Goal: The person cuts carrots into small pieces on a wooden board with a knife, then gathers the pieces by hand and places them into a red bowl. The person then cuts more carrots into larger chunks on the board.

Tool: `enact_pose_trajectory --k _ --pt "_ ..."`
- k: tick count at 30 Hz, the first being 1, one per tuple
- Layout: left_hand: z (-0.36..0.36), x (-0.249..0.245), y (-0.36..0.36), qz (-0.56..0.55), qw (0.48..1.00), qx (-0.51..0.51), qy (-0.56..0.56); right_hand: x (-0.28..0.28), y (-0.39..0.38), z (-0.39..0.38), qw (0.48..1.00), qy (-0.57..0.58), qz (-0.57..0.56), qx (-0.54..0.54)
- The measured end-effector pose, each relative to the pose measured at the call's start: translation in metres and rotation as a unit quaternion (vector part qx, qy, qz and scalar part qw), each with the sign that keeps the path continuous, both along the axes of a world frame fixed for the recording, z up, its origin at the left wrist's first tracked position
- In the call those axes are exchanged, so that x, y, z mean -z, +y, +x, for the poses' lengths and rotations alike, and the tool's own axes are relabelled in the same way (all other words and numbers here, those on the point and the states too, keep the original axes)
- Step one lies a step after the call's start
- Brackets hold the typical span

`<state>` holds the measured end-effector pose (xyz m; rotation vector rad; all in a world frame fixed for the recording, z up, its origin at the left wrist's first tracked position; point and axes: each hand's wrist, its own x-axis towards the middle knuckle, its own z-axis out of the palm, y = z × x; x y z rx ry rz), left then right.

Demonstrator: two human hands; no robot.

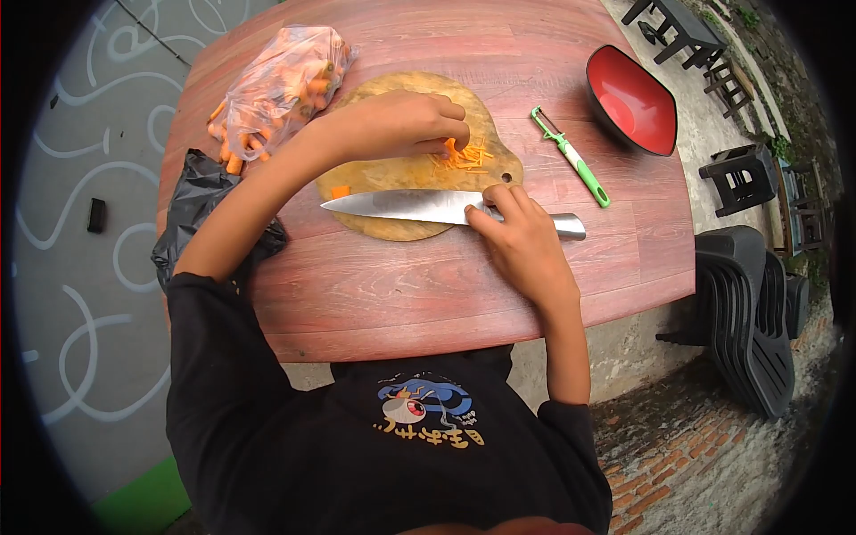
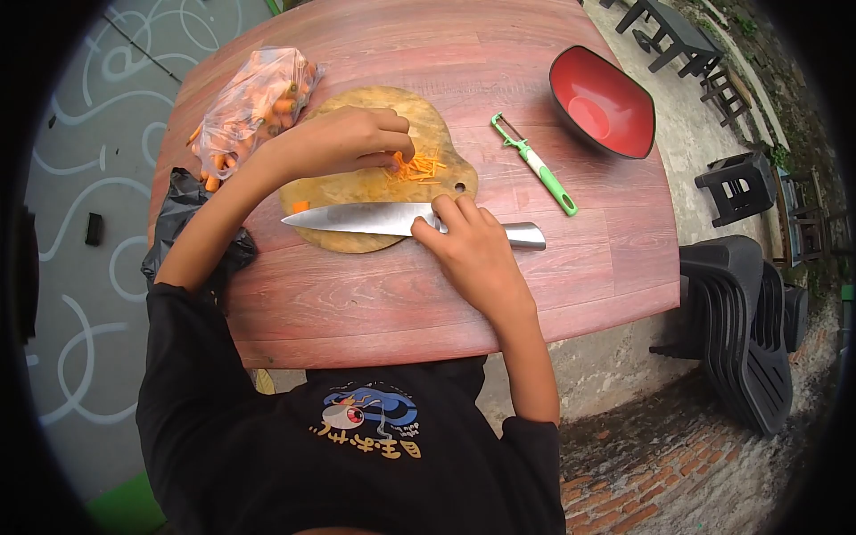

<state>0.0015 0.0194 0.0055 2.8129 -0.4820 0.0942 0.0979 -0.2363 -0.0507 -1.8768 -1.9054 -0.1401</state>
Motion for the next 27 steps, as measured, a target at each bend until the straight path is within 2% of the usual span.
enact_pose_trajectory --k 2,6,9,11,14,17,22,24,27 --pt "-0.002 0.001 0.001 -0.028 0.999 0.001 0.043 0.0 0.0 0.0 1.0 0.002 -0.001 0.0" --pt "-0.01 0.003 -0.003 -0.018 1.0 -0.007 0.025 -0.002 -0.001 0.001 1.0 0.002 -0.001 -0.001" --pt "-0.021 -0.011 -0.006 -0.048 0.998 -0.018 -0.041 -0.015 -0.007 0.003 1.0 0.008 -0.021 0.002" --pt "-0.032 -0.03 -0.006 -0.024 0.995 -0.034 -0.089 -0.034 -0.014 0.006 0.999 0.012 -0.038 0.0" --pt "-0.052 -0.052 -0.002 0.0 0.99 -0.051 -0.135 -0.06 -0.024 0.014 0.988 0.099 -0.111 0.048" --pt "-0.071 -0.064 -0.001 -0.003 0.985 -0.084 -0.151 -0.073 -0.023 0.027 0.982 0.061 -0.173 0.053" --pt "-0.087 -0.064 -0.003 -0.019 0.974 -0.091 -0.205 -0.079 -0.006 0.04 0.975 0.025 -0.217 0.051" --pt "-0.089 -0.059 -0.012 -0.047 0.968 -0.079 -0.234 -0.078 -0.003 0.046 0.979 0.027 -0.192 0.056" --pt "-0.092 -0.038 -0.023 -0.071 0.975 -0.06 -0.2 -0.068 -0.003 0.059 0.979 0.054 -0.173 0.089"
